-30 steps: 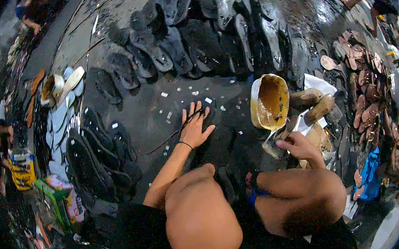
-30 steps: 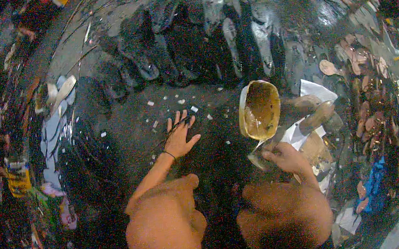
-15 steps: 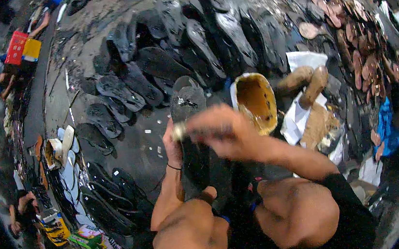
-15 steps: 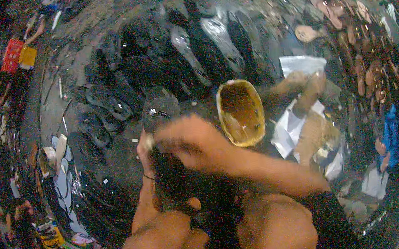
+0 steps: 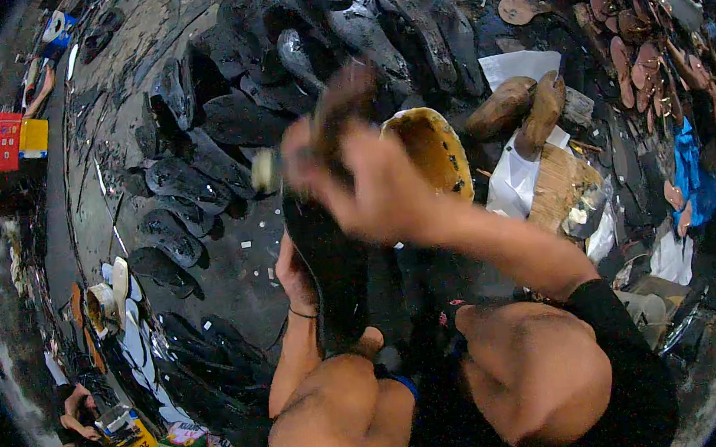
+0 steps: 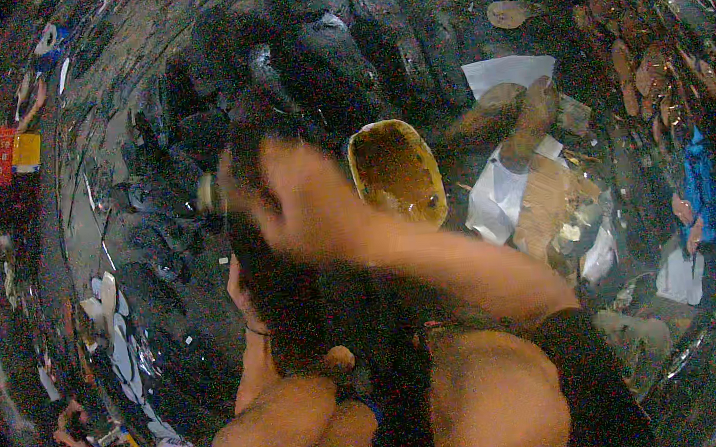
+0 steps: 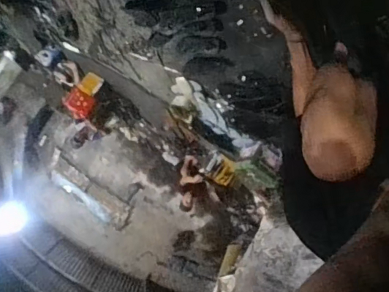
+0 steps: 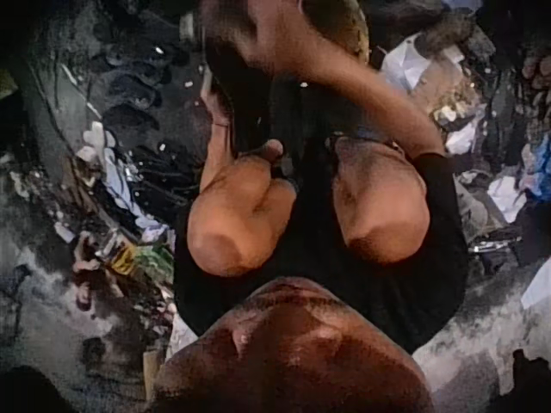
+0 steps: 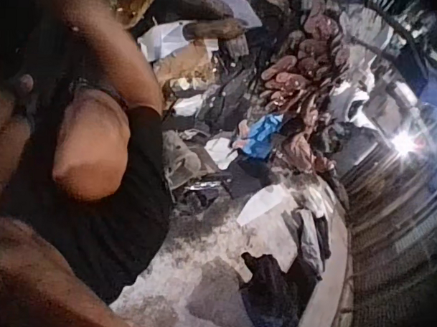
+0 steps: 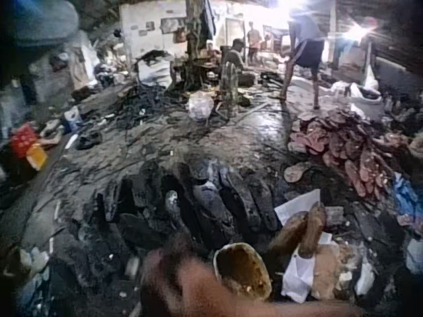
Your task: The person sits on the floor and applies a brown adhesive to the soles of black sandals using a brush. They repeatedly dip the brush into a container and spread the glue across the sole surface, then place the treated sandal back among others on the floor.
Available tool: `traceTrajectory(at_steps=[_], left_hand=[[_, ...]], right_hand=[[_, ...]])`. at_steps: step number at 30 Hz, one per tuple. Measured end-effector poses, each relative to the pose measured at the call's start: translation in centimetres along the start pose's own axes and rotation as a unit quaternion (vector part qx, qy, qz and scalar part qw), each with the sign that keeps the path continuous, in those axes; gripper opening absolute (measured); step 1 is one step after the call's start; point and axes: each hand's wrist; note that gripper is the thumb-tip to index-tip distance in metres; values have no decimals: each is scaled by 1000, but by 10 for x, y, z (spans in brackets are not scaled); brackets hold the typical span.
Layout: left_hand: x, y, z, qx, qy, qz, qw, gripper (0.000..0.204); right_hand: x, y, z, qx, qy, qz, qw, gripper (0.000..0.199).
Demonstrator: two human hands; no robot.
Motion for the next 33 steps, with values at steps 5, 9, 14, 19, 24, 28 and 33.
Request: traceTrajectory(at_steps=[5,9,14,19,24,28,33], left_hand=[[-11,-5,-4,-9,103,9,995,48],[-14,-11,10,14,75,-17,997,46],[-26,-28,13,-53,133,-68,987,45],[6,-37,71,-264,18,-85,961,44],[28,38,84,-259,5,19,966,43],[32,84,96,-261,19,67,963,43],[18,102,101,-223,53,92,969,42]], right_hand=[[-29,-26,26,-38,-185,-101,977,23],[-53,-37,23,-25,-33,-65,997,22],[-11,12,-2,34,-257,14,966,25],[6,91,18,262,-227,-51,937,17],[-98,96,42,-19,65,-221,973,19],[-88,93,64,-64,188,-162,967,20],[-28,137,138,363,231,-358,829,46]])
Point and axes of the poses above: each hand's wrist, its own y-axis away from the middle knuckle, its own z-axis out of the back of the hand, x = y × z, and after that the axes turned 3 degrees about z, right-handed
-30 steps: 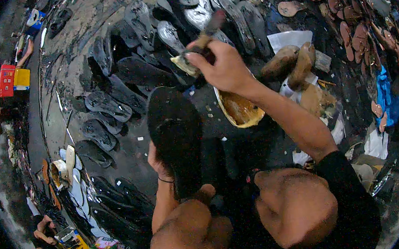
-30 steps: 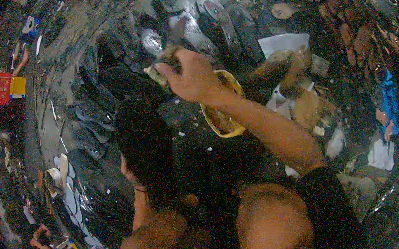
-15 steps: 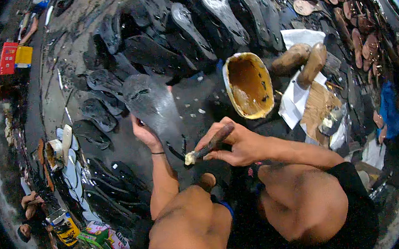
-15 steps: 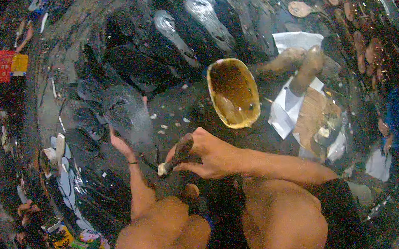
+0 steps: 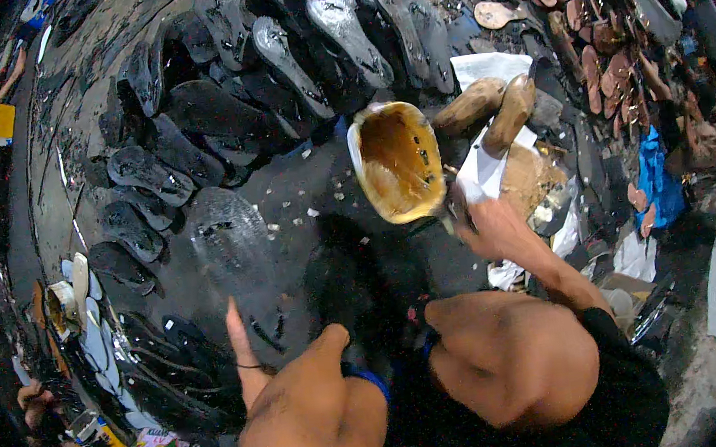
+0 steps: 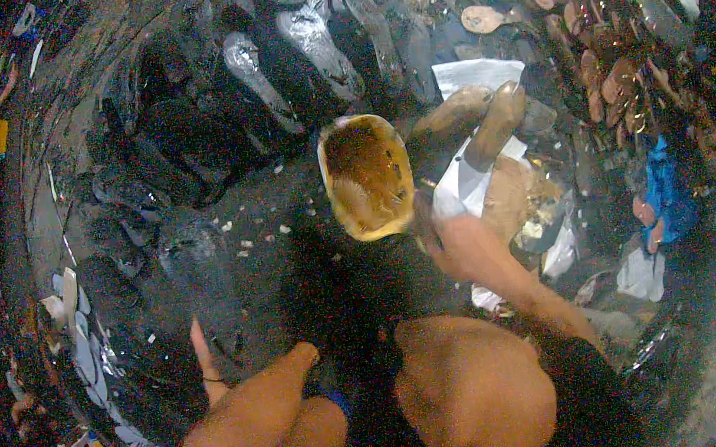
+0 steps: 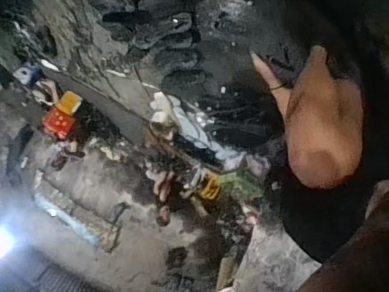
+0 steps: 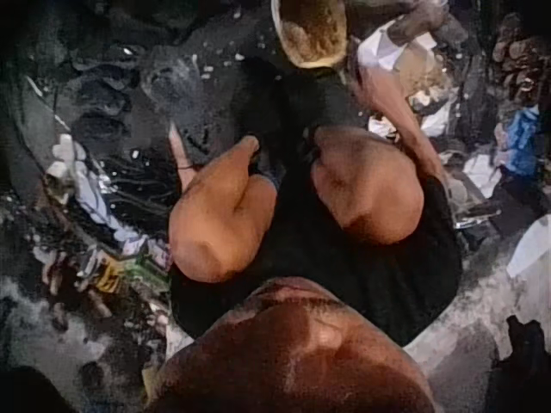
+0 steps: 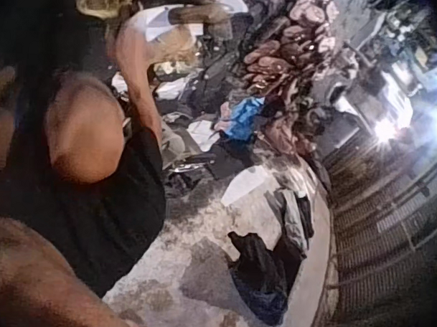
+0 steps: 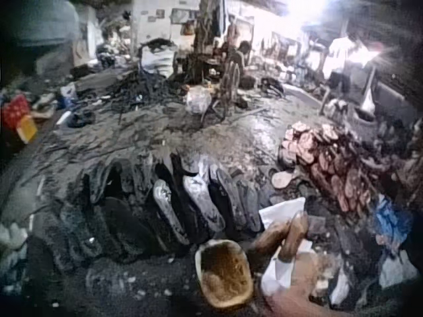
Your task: The person sits on the floor and applies a brown adhesive to the soles of black sandals using a brush. They repeatedly dip the brush into a container and spread the glue across the sole surface, then place the treated sandal back among others on the floor.
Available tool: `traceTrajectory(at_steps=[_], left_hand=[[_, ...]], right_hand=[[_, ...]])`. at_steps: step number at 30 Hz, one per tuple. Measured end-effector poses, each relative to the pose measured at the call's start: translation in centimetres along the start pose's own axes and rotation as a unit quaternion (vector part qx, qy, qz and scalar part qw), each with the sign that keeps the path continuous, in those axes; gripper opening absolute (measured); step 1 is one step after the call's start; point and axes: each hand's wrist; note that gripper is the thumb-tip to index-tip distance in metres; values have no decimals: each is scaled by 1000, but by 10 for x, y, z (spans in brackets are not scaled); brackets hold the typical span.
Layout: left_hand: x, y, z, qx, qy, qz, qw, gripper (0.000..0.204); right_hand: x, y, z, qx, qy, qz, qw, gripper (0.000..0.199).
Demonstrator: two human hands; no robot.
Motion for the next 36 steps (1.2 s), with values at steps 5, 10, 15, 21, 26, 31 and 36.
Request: traceTrajectory(at_steps=[5,10,15,21,26,31,36], left_hand=[[-41,-67,-38,119,-10,-11,993,42],[-58,-95,-160,163,-29,-4,986,41],[-54,-66,-207,307,151,36,939,43],[-87,-42,-214,113,131,-76,982,40],[-73,-52,-186,211,52,-183,959,31],[-74,-59,-205,264,153,-103,947,36],[-59,-70,-189,370,154,-2,916,37]], right_hand=[[6,-14,41,-31,-546,38,836,37],[113,-66,49,-58,-657,180,730,29],[161,-119,32,-221,-370,428,795,30],[149,-55,20,-229,-218,569,759,45],[172,-84,24,-256,-433,402,765,15],[165,-33,20,-161,-152,612,759,36],[177,-91,43,-317,-101,588,737,32]])
Point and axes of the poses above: each hand's wrist, its own y-axis away from the middle knuckle, its own z-axis out of the back of the hand, x = y × z, and after that the axes turned 3 degrees about z, right-handed
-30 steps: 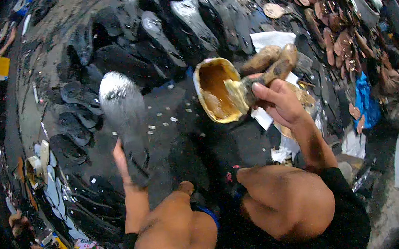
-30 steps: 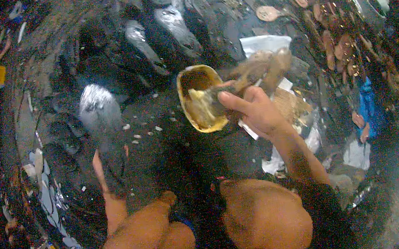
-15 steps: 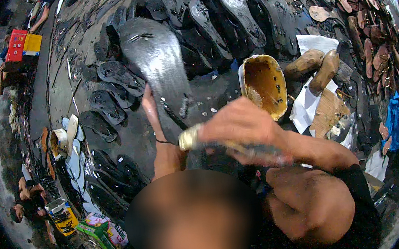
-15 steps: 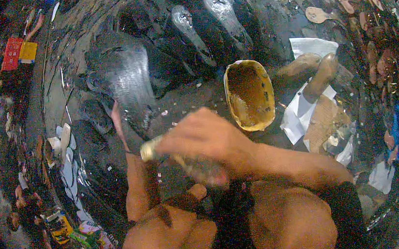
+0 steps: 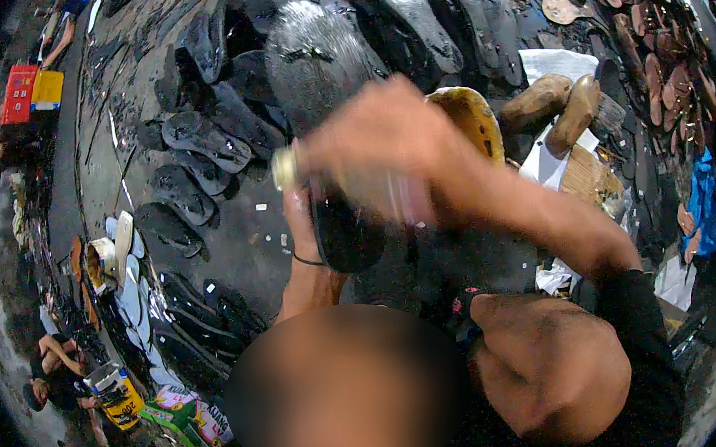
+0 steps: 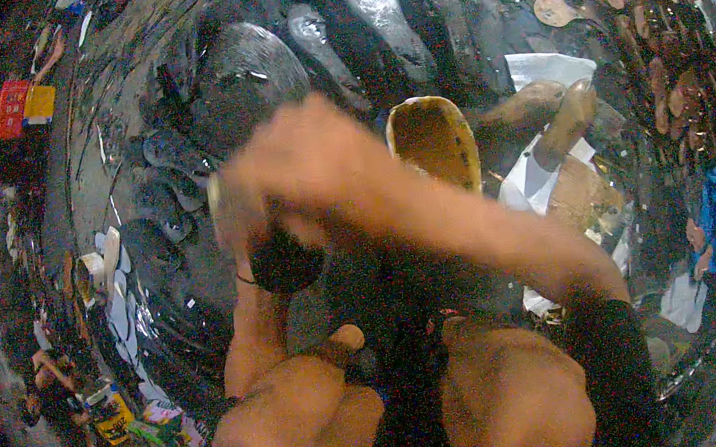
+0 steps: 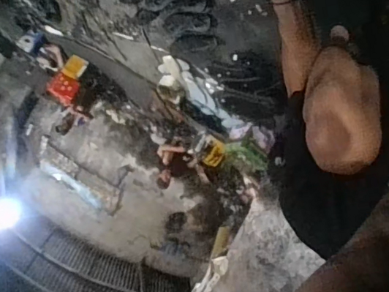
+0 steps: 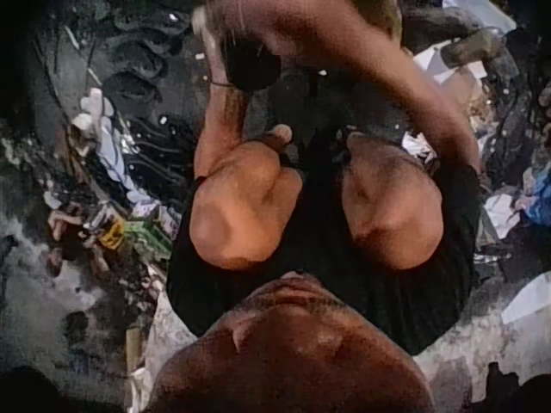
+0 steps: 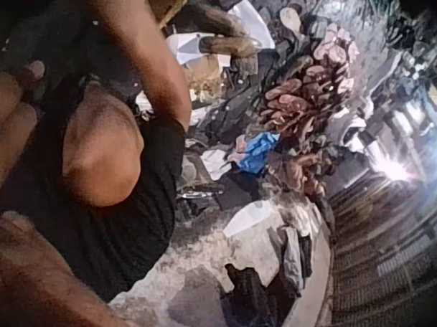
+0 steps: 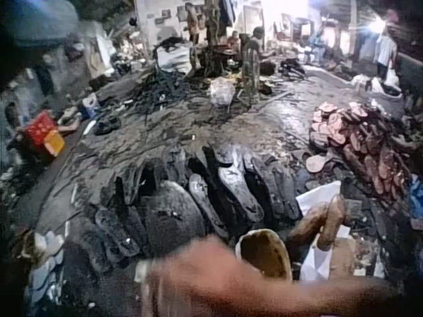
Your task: The person sits on the floor and applies a brown adhesive to the soles of black sandals using a brush. They repeatedly dip the brush into a container and spread the glue across the sole surface, then place the treated sandal back among others on the floor.
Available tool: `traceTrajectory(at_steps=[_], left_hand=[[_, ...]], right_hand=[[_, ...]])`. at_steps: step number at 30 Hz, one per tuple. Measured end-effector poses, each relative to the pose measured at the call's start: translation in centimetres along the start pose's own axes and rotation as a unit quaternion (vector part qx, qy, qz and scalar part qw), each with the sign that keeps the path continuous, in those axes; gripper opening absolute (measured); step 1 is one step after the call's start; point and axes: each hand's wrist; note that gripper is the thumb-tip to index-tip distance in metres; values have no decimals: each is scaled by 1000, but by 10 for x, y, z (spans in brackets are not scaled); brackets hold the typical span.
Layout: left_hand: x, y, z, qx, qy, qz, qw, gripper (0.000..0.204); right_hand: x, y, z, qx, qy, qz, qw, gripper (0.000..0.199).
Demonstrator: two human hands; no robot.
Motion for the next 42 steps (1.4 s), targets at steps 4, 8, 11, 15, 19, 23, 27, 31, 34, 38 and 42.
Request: traceTrajectory(at_steps=[4,8,11,15,19,23,27,31,34,38,42], left_hand=[[-14,-10,-31,9,-82,-69,994,38],[-10,-11,-12,65,14,-34,997,37],[-21,-21,3,15,-4,-38,999,37],[-19,-18,25,-100,12,-49,994,36],[-21,30,34,-287,-22,-173,942,31],[38,173,141,-385,-467,-78,792,19],[27,157,132,-430,-363,-98,820,33],[-63,99,141,-392,-90,-184,897,33],[-134,75,197,-298,-17,-190,935,32],[-128,89,233,-488,-130,-302,809,27],[-53,192,178,-574,-703,-256,334,33]], right_hand=[[54,20,4,-2,-58,49,997,32],[17,7,3,-14,-65,-33,997,39],[63,34,-3,74,-150,47,985,39],[19,36,-19,16,-184,-107,977,38],[46,71,-29,152,-262,-138,943,42],[47,55,-5,-2,-162,-425,891,14],[45,67,-7,51,-106,-434,893,18],[35,83,-4,57,-51,-457,886,20],[34,80,-6,83,-68,-492,864,27],[2,112,-8,82,2,-461,884,31],[-42,169,19,-19,195,-404,893,33]])
Point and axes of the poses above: each hand's wrist, its own y-axis away from the middle knuckle, its own z-axis out of the back of the hand, x = y × z, and after that the axes turned 3 degrees about z, right-handed
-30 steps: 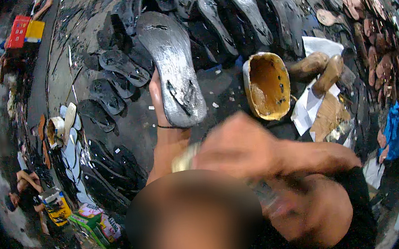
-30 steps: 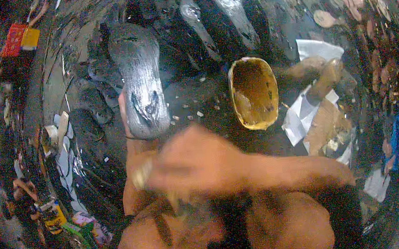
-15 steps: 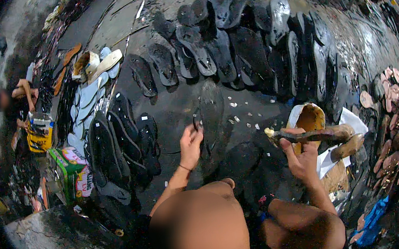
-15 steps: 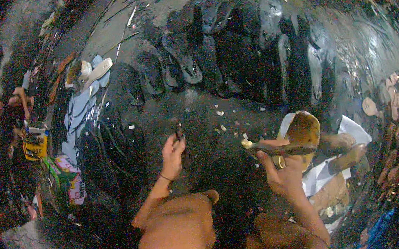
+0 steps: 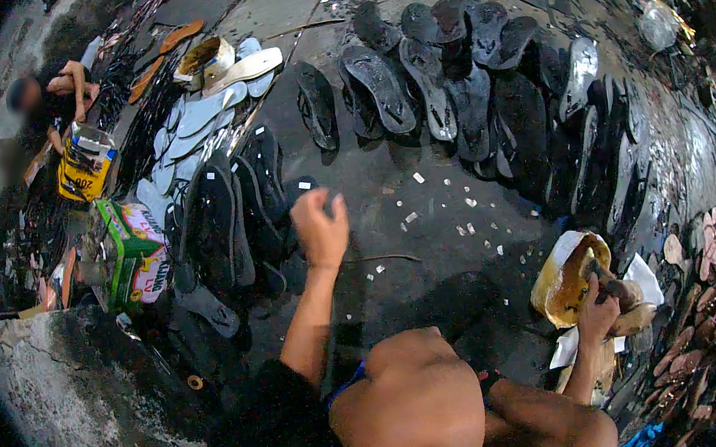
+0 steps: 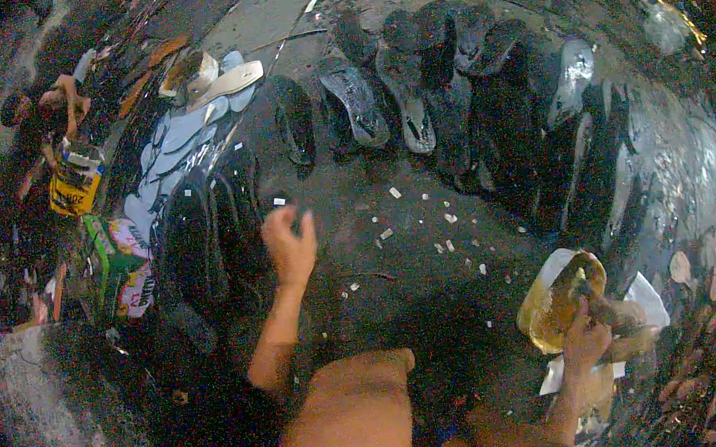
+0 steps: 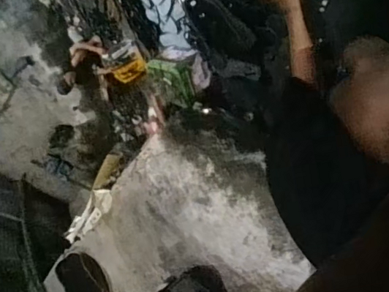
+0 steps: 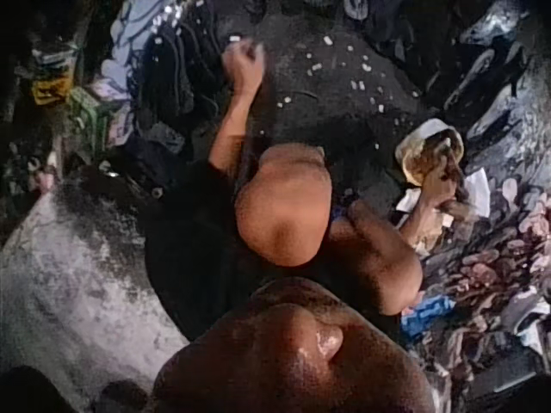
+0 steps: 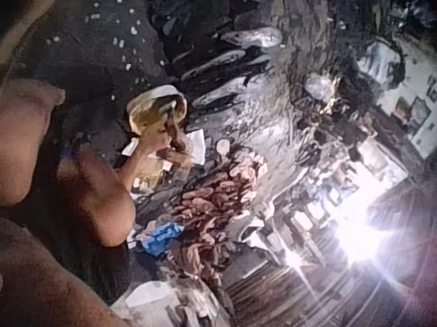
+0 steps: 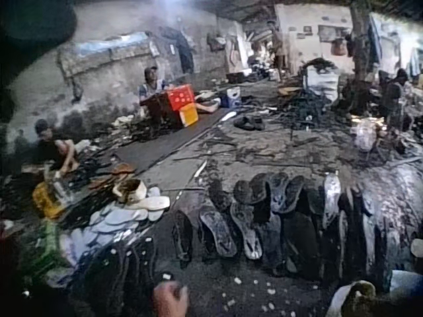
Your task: The person sits on the floor and applies a brown adhesive to the soles of black sandals using a brush. They repeatedly dip the brush into a container and spread the glue across the sole surface, then place the treated sandal back among others on the floor.
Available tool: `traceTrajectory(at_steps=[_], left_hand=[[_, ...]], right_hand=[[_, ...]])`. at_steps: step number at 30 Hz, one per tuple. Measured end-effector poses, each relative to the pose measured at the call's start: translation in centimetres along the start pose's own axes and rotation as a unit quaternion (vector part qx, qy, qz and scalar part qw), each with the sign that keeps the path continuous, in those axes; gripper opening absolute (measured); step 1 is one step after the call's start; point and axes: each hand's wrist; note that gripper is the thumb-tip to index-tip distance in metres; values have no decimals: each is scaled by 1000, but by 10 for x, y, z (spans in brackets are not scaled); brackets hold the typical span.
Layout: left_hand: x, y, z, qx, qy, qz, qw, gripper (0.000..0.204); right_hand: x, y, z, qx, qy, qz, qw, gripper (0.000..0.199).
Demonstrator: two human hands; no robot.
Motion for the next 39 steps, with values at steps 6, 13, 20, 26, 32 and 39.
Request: traceTrajectory(at_steps=[6,13,20,26,32,39], left_hand=[[51,36,92,124,-56,27,990,20],[-72,102,46,457,190,-8,869,52],[-117,102,-75,415,-2,-300,859,77],[-171,54,-90,536,480,188,668,53],[-174,20,-52,567,562,230,557,51],[-202,37,-19,512,634,354,459,42]], right_hand=[[10,0,14,-8,28,-8,1000,33],[34,32,61,196,248,-160,935,32],[7,72,75,362,-260,-292,846,33],[113,-20,36,143,-417,-99,892,27],[162,-50,-22,106,-392,220,887,36],[116,-107,-7,100,-259,1,961,19]])
Point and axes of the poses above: each hand's wrist, its own y-axis away from the middle knuckle, its own z-axis out of the back of the hand, x = y × z, and after that the axes turned 3 degrees about z, right-handed
